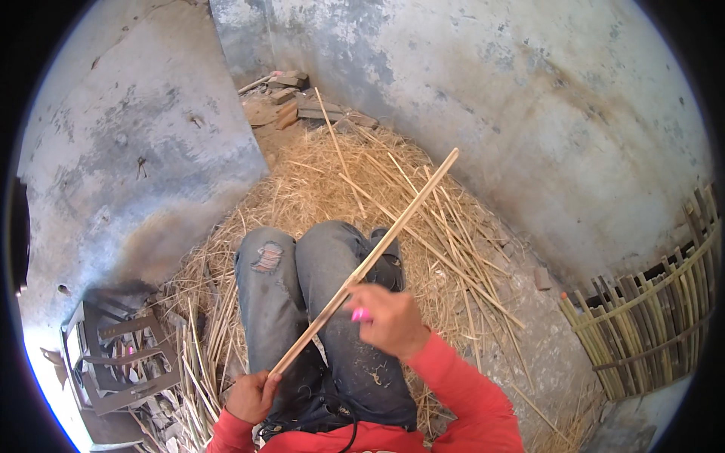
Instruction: The person scrapes a long wooden strip using a blade held in their hand while sitting on the floor amidst straw and debris.
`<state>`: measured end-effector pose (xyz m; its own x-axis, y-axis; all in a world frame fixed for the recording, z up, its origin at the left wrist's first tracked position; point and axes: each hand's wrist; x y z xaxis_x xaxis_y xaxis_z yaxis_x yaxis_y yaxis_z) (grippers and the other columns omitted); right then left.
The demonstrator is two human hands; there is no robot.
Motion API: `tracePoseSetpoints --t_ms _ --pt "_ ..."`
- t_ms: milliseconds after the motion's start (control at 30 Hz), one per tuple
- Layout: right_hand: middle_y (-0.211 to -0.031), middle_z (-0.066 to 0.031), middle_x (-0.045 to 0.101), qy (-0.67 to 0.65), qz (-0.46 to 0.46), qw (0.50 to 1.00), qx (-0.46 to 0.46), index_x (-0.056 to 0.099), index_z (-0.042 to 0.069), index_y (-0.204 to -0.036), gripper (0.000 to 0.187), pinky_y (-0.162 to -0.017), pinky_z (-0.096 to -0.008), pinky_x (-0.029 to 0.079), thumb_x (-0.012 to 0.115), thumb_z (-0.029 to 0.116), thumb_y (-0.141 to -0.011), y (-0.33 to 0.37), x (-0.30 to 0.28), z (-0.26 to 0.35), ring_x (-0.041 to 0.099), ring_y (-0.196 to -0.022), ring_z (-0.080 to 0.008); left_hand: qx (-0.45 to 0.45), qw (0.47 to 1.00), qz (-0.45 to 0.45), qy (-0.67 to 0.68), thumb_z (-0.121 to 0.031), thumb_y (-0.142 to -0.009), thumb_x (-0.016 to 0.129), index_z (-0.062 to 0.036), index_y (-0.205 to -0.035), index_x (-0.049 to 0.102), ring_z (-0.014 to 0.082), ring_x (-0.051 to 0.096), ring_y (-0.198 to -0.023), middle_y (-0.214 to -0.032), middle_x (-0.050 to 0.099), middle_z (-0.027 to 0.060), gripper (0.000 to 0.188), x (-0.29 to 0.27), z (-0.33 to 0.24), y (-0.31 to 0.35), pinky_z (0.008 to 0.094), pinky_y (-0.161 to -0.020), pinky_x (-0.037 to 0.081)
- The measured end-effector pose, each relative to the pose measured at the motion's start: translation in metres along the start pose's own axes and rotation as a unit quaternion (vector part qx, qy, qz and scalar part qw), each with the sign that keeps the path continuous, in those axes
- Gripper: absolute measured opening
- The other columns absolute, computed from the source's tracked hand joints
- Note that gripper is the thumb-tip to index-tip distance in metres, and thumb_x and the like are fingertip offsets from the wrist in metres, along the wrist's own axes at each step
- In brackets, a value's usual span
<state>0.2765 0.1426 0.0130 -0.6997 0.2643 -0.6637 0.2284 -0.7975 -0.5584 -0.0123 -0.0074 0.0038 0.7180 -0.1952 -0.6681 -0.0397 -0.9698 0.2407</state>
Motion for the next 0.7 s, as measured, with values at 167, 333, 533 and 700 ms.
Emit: tracePoseSetpoints --t_ms 167,333,533,700 --pt "-0.087 -0.0147 0.074 -0.046 0.003 0.974 0.22 0.071 0.002 -0.104 0.026 -0.067 -0.0332 0.057 0.082 0.012 -0.083 -0.008 -0.016 -0.011 0.075 -0.075 -0.0239 -0.014 0.999 -0.022 -0.024 -0.026 -0.102 0.063 -0.0005 -0.077 0.066 0.0366 0.062 -0.053 -0.059 0.06 0.0183 0.035 0.005 0.01 -0.004 0.0432 -0.054 0.047" --pt "-0.069 -0.0127 0.066 0.058 -0.241 0.951 0.183 0.069 0.0 -0.083 0.035 -0.067 -0.0399 0.049 0.07 0.031 -0.098 -0.027 -0.038 -0.092 0.062 -0.065 -0.0225 0.05 0.992 -0.095 -0.07 -0.024 -0.095 0.07 -0.0045 -0.08 0.067 0.0399 0.061 -0.057 -0.063 0.06 0.0175 0.025 -0.001 0.022 0.004 0.0457 -0.053 0.046" --pt "-0.058 -0.0184 0.05 0.046 -0.124 0.957 0.258 0.062 -0.004 -0.075 0.057 -0.055 -0.0441 0.037 0.05 0.041 -0.107 -0.036 -0.043 -0.147 0.044 -0.052 -0.0259 0.105 0.958 -0.181 -0.197 -0.015 -0.086 0.075 -0.0093 -0.094 0.068 0.0364 0.062 -0.059 -0.069 0.06 0.0131 0.012 -0.005 0.06 0.018 0.0457 -0.053 0.047" --pt "-0.055 -0.0177 0.043 0.094 -0.216 0.948 0.215 0.06 -0.006 -0.074 0.056 -0.053 -0.0442 0.035 0.049 0.037 -0.109 -0.061 -0.037 -0.166 0.044 -0.05 -0.0248 0.124 0.941 -0.186 -0.253 -0.015 -0.084 0.076 -0.0114 -0.105 0.071 0.0326 0.061 -0.056 -0.067 0.057 0.011 0.022 -0.008 0.074 0.021 0.0435 -0.051 0.047"
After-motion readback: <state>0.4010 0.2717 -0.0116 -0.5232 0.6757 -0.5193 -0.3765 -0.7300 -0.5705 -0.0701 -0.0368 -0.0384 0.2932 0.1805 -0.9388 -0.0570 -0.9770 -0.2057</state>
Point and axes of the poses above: each hand's wrist, its own y-axis away from the middle knuckle, its own x-axis out of the palm, z = x × y
